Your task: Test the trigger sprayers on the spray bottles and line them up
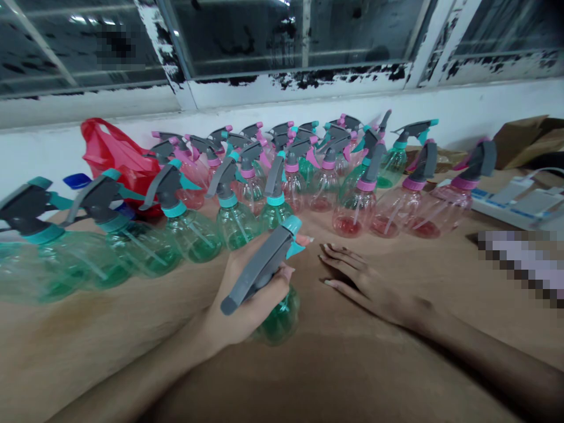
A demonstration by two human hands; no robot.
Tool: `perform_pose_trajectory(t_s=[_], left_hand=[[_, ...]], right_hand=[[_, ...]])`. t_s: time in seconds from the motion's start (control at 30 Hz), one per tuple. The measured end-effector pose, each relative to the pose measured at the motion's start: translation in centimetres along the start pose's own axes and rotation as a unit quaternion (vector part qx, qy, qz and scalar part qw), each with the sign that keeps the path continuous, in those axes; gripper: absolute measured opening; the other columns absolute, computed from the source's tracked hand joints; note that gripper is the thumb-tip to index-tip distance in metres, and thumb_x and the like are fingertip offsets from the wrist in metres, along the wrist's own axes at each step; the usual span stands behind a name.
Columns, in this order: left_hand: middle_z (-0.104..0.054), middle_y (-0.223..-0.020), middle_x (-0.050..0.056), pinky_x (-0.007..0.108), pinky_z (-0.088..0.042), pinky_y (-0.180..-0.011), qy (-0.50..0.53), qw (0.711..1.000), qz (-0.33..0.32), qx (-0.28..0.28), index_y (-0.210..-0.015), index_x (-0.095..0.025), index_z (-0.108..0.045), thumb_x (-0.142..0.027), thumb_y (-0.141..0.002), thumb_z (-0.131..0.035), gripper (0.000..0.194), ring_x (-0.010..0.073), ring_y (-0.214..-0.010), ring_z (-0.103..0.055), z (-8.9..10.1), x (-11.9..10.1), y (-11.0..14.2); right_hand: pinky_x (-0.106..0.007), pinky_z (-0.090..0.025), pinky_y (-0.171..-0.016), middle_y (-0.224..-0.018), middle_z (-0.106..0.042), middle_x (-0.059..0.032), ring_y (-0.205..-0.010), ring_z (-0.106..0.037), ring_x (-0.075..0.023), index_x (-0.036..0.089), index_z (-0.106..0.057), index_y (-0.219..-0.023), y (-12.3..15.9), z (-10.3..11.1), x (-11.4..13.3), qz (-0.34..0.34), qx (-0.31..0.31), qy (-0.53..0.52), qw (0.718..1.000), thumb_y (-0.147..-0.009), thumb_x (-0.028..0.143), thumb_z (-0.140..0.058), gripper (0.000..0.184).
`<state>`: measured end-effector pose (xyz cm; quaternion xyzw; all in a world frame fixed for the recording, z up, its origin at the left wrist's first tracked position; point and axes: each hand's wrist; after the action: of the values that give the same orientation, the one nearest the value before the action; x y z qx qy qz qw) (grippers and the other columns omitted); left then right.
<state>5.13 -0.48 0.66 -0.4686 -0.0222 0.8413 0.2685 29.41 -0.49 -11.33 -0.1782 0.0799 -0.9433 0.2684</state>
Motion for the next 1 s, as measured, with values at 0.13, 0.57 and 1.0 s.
perform_pose_trajectory(t_s=[0.13, 0.57, 1.0], left_hand=[[-0.059, -0.073, 0.000, 0.028, -0.051, -0.067, -0.013, 1.000, 0.001, -0.003, -0.096, -0.024, -0.060, -0.023, -0.076, -0.048, 0.024, 0.0153, -0.064, -0.060, -0.03, 0.00, 0.04], [-0.063, -0.081, 0.000, 0.026, -0.052, -0.066, -0.051, 0.998, -0.028, -0.019, -0.091, -0.027, -0.063, -0.018, -0.074, -0.046, 0.026, 0.0157, -0.070, -0.062, 0.00, -0.21, -0.16], [-0.057, -0.073, 0.000, 0.029, -0.050, -0.063, -0.016, 1.000, 0.014, 0.005, -0.074, -0.025, -0.053, -0.018, -0.071, -0.048, 0.009, 0.0171, -0.066, -0.058, 0.38, -0.52, -0.05]], right_hand=[[-0.046, -0.029, -0.109, -0.145, -0.033, -0.0056, -0.135, -0.026, -0.0215, 0.022, -0.032, -0.139, 0.04, -0.20, -0.14, 0.001, -0.004, 0.002, 1.000, -0.092, 0.043, -0.037, 0.052], [-0.045, -0.029, -0.109, -0.145, -0.035, -0.0055, -0.134, -0.026, -0.0206, 0.020, -0.034, -0.138, 0.09, -0.36, 0.02, 0.000, -0.009, 0.018, 1.000, -0.092, 0.044, -0.037, 0.052], [-0.049, -0.032, -0.106, -0.143, -0.037, -0.0048, -0.132, -0.031, -0.0241, 0.025, -0.033, -0.138, 0.16, -0.52, -0.17, 0.010, -0.028, 0.002, 1.000, -0.091, 0.043, -0.041, 0.051]])
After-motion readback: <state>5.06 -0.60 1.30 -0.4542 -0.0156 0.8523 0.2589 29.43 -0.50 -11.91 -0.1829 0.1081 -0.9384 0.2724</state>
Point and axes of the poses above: each hand's wrist, its own y-axis away from the middle knuckle, its own z-axis out of the back of the hand, x = y × z
